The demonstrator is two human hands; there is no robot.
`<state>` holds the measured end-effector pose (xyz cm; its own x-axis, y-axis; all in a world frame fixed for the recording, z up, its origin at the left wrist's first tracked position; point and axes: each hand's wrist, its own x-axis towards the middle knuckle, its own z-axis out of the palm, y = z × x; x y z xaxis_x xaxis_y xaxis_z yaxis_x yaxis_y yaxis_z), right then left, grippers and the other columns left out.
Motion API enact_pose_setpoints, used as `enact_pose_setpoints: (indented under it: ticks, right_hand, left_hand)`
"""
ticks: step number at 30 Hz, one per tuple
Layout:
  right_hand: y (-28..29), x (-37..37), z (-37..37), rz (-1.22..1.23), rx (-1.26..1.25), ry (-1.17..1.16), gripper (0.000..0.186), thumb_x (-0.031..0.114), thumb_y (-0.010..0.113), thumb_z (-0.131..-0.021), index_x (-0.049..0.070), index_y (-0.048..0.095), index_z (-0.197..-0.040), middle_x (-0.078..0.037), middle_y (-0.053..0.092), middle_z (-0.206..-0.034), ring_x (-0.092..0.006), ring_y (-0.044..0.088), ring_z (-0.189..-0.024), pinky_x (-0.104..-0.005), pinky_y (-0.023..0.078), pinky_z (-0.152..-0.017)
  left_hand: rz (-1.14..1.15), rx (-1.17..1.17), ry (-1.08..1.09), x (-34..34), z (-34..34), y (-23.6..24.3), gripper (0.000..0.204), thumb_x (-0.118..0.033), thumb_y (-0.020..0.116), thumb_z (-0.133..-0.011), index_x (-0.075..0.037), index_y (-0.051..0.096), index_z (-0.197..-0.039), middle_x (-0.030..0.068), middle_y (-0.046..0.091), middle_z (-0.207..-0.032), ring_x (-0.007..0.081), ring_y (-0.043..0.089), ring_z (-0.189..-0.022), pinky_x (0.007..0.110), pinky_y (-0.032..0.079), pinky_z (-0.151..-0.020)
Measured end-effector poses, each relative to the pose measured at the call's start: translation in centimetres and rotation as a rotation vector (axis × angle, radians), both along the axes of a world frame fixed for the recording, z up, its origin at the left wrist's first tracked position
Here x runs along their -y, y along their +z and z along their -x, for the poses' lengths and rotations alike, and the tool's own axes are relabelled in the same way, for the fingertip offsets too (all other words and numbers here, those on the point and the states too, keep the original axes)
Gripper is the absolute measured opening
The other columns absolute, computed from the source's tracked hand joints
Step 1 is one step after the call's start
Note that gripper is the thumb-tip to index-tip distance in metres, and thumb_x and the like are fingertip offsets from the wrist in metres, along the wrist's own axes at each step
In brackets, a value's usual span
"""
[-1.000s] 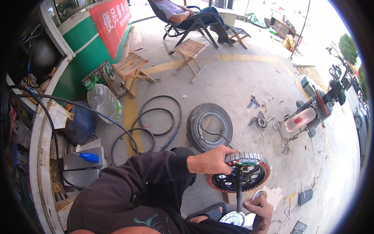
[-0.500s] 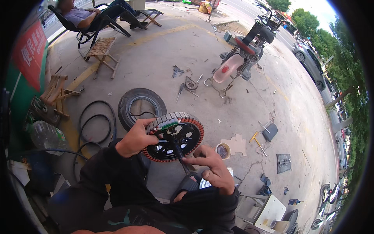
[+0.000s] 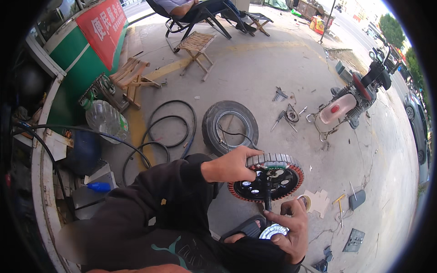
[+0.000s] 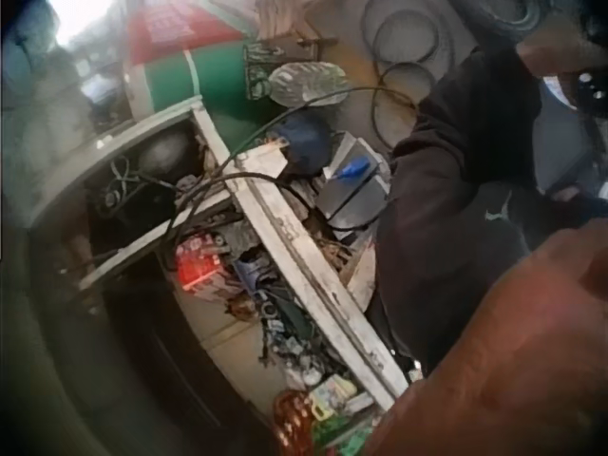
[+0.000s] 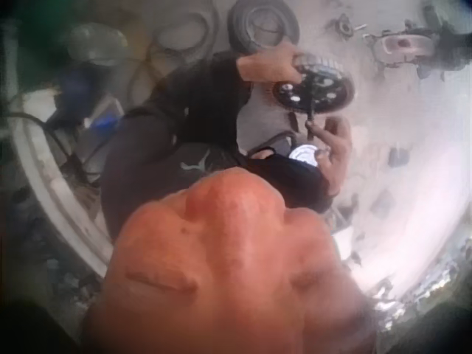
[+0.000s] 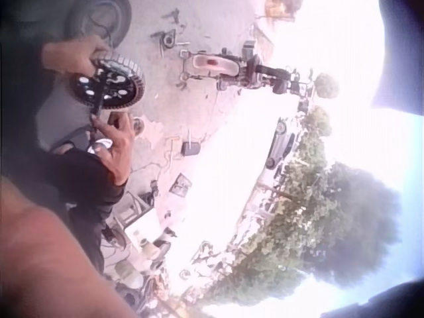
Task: The person sits on the ground and handles a motor stator and rotor, inspecting the stator's central bearing and the rotor's windings. They apply a dark substance from a container onto the rotor windings using their fingers.
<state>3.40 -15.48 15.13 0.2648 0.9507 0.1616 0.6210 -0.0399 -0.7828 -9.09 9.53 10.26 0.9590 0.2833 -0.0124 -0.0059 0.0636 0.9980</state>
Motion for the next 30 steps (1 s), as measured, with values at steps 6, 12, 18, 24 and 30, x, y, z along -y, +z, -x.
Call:
enact_pose_setpoints:
  ticks: [6,12,18,24,30]
  right_hand:
    - [-1.2,0.6,-1.8,-0.069,-0.135,-0.059,0.099,0.087,0.034,-0.079,0.001,0.076,-0.106,-0.009,0.046,-0.086,-0.0226,0.044,-0.076,-0.0341,0.032,-0.070]
    - [-2.1,0.3,-1.6,-0.061,-0.120,-0.042,0.088,0.084,0.042,-0.080,0.008,0.077,-0.110,-0.015,0.054,-0.105,-0.0296,0.048,-0.096,-0.0387,0.036,-0.083]
    - [-2.6,1.8,-2.2,-0.204,-0.116,0.100,0.093,0.091,0.040,-0.077,0.011,0.080,-0.103,-0.016,0.056,-0.105,-0.0304,0.049,-0.097,-0.0407,0.035,-0.086]
    - [-3.4,0.4,-2.0,-0.040,-0.148,0.033,0.090,0.082,0.044,-0.079,0.008,0.073,-0.119,-0.020,0.055,-0.114,-0.0326,0.050,-0.105,-0.0393,0.036,-0.089]
    - [-3.1,1.9,-2.7,-0.194,-0.105,0.161,0.101,0.093,0.043,-0.073,0.009,0.073,-0.120,-0.018,0.054,-0.112,-0.0319,0.051,-0.101,-0.0409,0.037,-0.089]
  left_hand:
    - [0.117,-0.060,0.047,-0.1,-0.1,0.0,0.034,0.002,0.059,-0.073,0.006,0.065,-0.107,0.0000,0.064,-0.087,0.0060,0.056,-0.077,0.021,0.047,-0.072]
    - [0.159,-0.095,0.068,0.4,-0.1,0.4,0.039,0.001,0.059,-0.073,0.006,0.064,-0.111,0.0051,0.068,-0.090,0.0100,0.063,-0.083,0.024,0.050,-0.080]
    - [0.133,-0.068,0.047,-0.2,0.0,-0.1,0.038,0.002,0.060,-0.073,0.005,0.065,-0.111,0.0052,0.069,-0.091,0.0101,0.064,-0.083,0.024,0.051,-0.080]
    - [0.144,-0.071,0.068,-0.4,0.3,-0.4,0.038,0.002,0.060,-0.073,0.005,0.065,-0.110,0.0059,0.069,-0.091,0.0108,0.064,-0.084,0.025,0.051,-0.080]
    - [0.194,-0.036,0.081,-0.5,0.3,-0.2,0.037,0.002,0.060,-0.074,0.004,0.065,-0.110,0.0064,0.069,-0.091,0.0115,0.065,-0.083,0.025,0.051,-0.082]
